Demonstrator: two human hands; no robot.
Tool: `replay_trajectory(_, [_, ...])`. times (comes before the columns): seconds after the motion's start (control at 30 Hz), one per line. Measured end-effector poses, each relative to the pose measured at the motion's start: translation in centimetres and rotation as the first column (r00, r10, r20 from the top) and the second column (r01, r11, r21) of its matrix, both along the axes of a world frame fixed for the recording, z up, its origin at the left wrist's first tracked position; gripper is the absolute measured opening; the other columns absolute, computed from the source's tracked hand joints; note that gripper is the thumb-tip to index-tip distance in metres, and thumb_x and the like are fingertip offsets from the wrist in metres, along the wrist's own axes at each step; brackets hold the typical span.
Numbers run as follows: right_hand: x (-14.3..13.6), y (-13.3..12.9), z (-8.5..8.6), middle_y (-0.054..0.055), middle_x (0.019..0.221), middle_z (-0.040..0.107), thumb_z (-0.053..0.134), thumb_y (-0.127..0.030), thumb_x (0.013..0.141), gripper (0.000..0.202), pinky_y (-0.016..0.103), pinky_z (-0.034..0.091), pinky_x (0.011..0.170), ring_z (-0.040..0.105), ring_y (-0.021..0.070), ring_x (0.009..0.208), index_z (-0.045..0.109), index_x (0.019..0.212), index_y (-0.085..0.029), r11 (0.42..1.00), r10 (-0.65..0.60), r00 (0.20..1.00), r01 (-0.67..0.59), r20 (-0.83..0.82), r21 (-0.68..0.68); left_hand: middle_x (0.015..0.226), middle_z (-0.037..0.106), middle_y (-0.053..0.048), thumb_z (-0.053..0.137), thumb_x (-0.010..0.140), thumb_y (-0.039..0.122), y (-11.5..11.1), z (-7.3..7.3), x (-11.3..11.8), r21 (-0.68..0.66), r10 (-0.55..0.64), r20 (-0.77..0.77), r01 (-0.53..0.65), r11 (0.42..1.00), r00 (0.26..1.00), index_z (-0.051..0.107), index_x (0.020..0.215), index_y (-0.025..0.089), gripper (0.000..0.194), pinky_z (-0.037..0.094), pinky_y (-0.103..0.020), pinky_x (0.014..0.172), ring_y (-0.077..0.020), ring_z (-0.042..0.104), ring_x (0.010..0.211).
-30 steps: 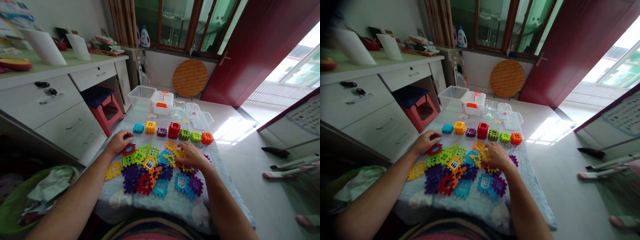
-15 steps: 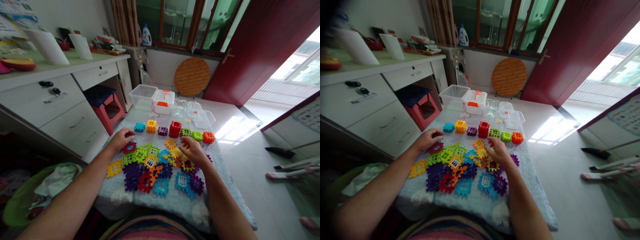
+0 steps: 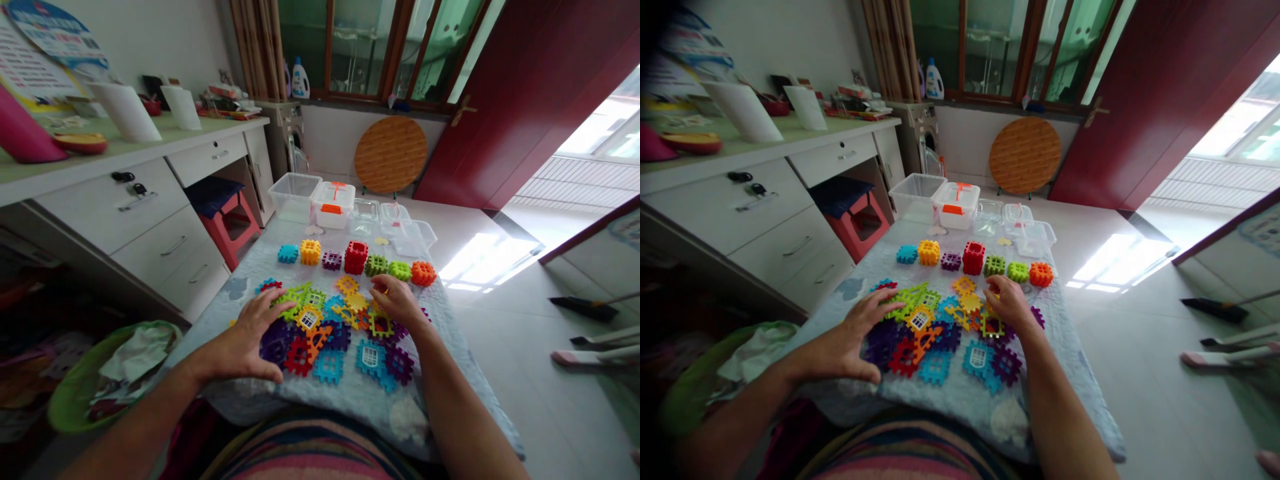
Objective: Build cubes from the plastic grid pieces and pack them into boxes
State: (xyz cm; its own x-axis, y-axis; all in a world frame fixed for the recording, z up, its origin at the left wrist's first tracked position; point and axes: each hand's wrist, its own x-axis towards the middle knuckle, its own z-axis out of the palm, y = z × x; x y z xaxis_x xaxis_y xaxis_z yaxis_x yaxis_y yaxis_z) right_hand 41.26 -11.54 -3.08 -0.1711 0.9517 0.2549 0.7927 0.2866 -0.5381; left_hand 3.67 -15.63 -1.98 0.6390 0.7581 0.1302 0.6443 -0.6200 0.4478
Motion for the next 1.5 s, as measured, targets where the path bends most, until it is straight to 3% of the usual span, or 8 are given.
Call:
replay_trajectory(0.1, [-0.1, 0.0, -0.2, 0.004, 0.080, 0.066, 0.055, -0.028, 0.081, 0.022, 0.029, 0.046, 0.072, 0.061, 0.0176, 0.074, 0.065, 0.096, -0.016, 1.000, 0.002, 1.000, -0.002, -0.002, 0.002, 0.158, 0.022, -0.009, 0.075, 0.047, 0.077, -2.0, -1.0, 1.1, 0.039, -0.035, -0.031, 0.036, 0.999, 0.999, 0.025, 0.151, 0.041, 0.121, 0.024, -0.059, 0.114, -0.0428, 0.024, 0.142])
replay_trajectory(0.23, [-0.3, -0.1, -0.3, 0.004, 0.081, 0.067, 0.055, -0.027, 0.081, 0.022, 0.030, 0.046, 0.073, 0.062, 0.0179, 0.075, 0.066, 0.097, -0.017, 1.000, 0.000, 1.000, 0.000, 0.009, -0.004, 0.157, 0.025, -0.010, 0.074, 0.049, 0.077, -1.8, -2.3, 1.9, 0.086, -0.023, -0.048, 0.027, 0.996, 0.999, 0.026, 0.151, 0.040, 0.119, 0.023, -0.063, 0.113, -0.0444, 0.026, 0.139])
replay_trajectory(0.53, [-1.2, -0.2, -0.1, 0.008, 0.099, 0.070, 0.056, -0.024, 0.084, 0.022, 0.034, 0.044, 0.087, 0.059, 0.0219, 0.093, 0.068, 0.101, -0.017, 0.995, 0.091, 0.990, -0.095, 0.111, 0.026, 0.146, 0.045, -0.012, 0.067, 0.074, 0.063, 0.2, -3.4, 1.6, 0.206, 0.060, -0.027, -0.053, 0.977, 0.998, 0.049, 0.138, 0.027, 0.076, 0.030, -0.053, 0.113, -0.0357, 0.039, 0.133])
replay_trajectory(0.7, [-2.7, -0.4, 0.2, 0.008, 0.103, 0.069, 0.055, -0.019, 0.083, 0.024, 0.035, 0.041, 0.089, 0.057, 0.0217, 0.093, 0.069, 0.103, -0.018, 0.984, 0.171, 0.970, -0.177, 0.170, 0.023, 0.139, 0.051, -0.012, 0.060, 0.086, 0.049, 0.4, -3.3, 1.7, 0.304, 0.100, -0.015, -0.091, 0.948, 0.995, 0.053, 0.131, 0.021, 0.054, 0.033, -0.052, 0.111, -0.0316, 0.044, 0.129])
replay_trajectory(0.83, [-3.4, -0.3, 0.1, 0.011, 0.114, 0.066, 0.058, -0.025, 0.083, 0.037, 0.037, 0.038, 0.094, 0.052, 0.0253, 0.103, 0.063, 0.118, -0.015, 0.990, 0.139, 0.962, -0.142, 0.235, -0.003, 0.133, 0.055, -0.012, 0.059, 0.088, 0.040, 0.3, -2.9, 1.7, 0.347, 0.096, 0.038, -0.103, 0.932, 0.995, 0.054, 0.127, 0.020, 0.044, 0.037, -0.049, 0.109, -0.0288, 0.048, 0.125])
replay_trajectory(1.1, [-4.1, 0.3, -0.5, 0.011, 0.117, 0.062, 0.054, -0.028, 0.087, 0.036, 0.040, 0.036, 0.096, 0.050, 0.0265, 0.106, 0.059, 0.122, -0.020, 0.991, 0.127, 0.941, -0.108, 0.313, -0.076, 0.125, 0.060, -0.009, 0.058, 0.088, 0.029, -0.2, -1.4, 3.0, 0.375, 0.081, 0.160, -0.136, 0.917, 0.984, 0.059, 0.117, 0.021, 0.029, 0.040, -0.048, 0.107, -0.0261, 0.052, 0.121])
replay_trajectory(1.33, [-3.9, 0.3, -0.5, 0.010, 0.110, 0.056, 0.059, -0.017, 0.079, 0.043, 0.038, 0.042, 0.092, 0.051, 0.0238, 0.102, 0.057, 0.121, -0.019, 0.984, 0.178, 0.981, -0.179, 0.077, 0.003, 0.118, 0.065, -0.008, 0.058, 0.088, 0.025, 0.1, -0.2, 5.6, 0.347, 0.058, 0.202, -0.127, 0.929, 0.978, 0.065, 0.106, 0.021, 0.020, 0.043, -0.045, 0.104, -0.0242, 0.056, 0.115])
replay_trajectory(1.5, [-4.2, 0.4, -0.5, 0.003, 0.088, 0.054, 0.053, -0.011, 0.078, 0.016, 0.028, 0.045, 0.072, 0.054, 0.0144, 0.075, 0.060, 0.091, -0.019, 0.983, 0.183, 0.976, -0.178, -0.118, 0.052, 0.121, 0.063, -0.009, 0.059, 0.086, 0.023, 1.5, 0.8, 7.6, 0.276, 0.053, 0.179, -0.102, 0.956, 0.982, 0.065, 0.109, 0.020, 0.024, 0.043, -0.046, 0.105, -0.0250, 0.056, 0.117])
